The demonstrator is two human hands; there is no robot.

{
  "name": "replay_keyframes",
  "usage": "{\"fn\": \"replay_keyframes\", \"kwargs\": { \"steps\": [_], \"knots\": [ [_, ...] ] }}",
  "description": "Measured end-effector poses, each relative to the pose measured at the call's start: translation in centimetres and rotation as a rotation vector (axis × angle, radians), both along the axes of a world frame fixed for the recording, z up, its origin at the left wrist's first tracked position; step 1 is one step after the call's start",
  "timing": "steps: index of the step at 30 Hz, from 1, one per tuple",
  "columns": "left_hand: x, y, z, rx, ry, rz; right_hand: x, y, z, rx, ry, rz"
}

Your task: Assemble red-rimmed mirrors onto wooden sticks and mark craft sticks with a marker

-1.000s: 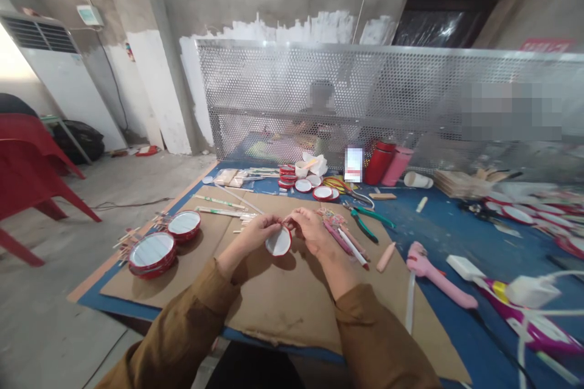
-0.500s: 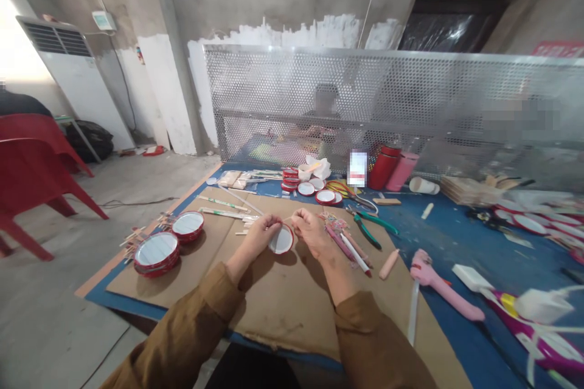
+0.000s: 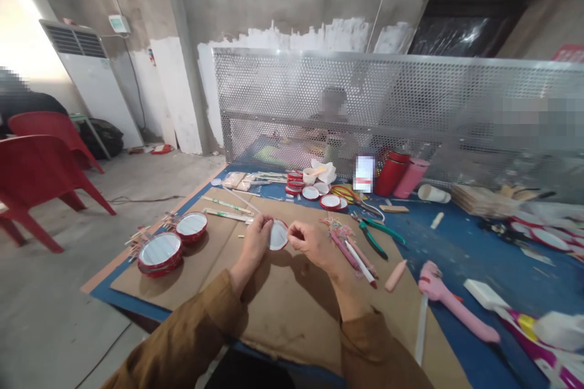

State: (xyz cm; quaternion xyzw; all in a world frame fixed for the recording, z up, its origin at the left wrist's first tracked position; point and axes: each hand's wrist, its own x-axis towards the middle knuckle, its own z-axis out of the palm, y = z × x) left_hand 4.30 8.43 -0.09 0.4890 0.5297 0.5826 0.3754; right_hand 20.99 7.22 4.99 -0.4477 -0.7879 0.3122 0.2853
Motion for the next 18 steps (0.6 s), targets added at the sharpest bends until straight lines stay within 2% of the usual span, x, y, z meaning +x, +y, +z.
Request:
{"fn": "replay_keyframes", "kwargs": {
  "steps": [4, 11, 18],
  "knots": [
    [-0.5, 0.3, -0.2, -0.013, -0.090, 0.055, -1.5, -0.4, -0.5, -0.050, 0.071, -0.063],
    [-1.8, 0.4, 0.6, -0.014, -0.145, 0.121, -4.7, -1.1, -2.6, -0.124, 0.203, -0.256],
    [-1.7, 0.5, 0.1, -0.016, -0.124, 0.142, -5.3, -1.2, -3.6, -0.364, 0.358, -0.297]
  ]
}}
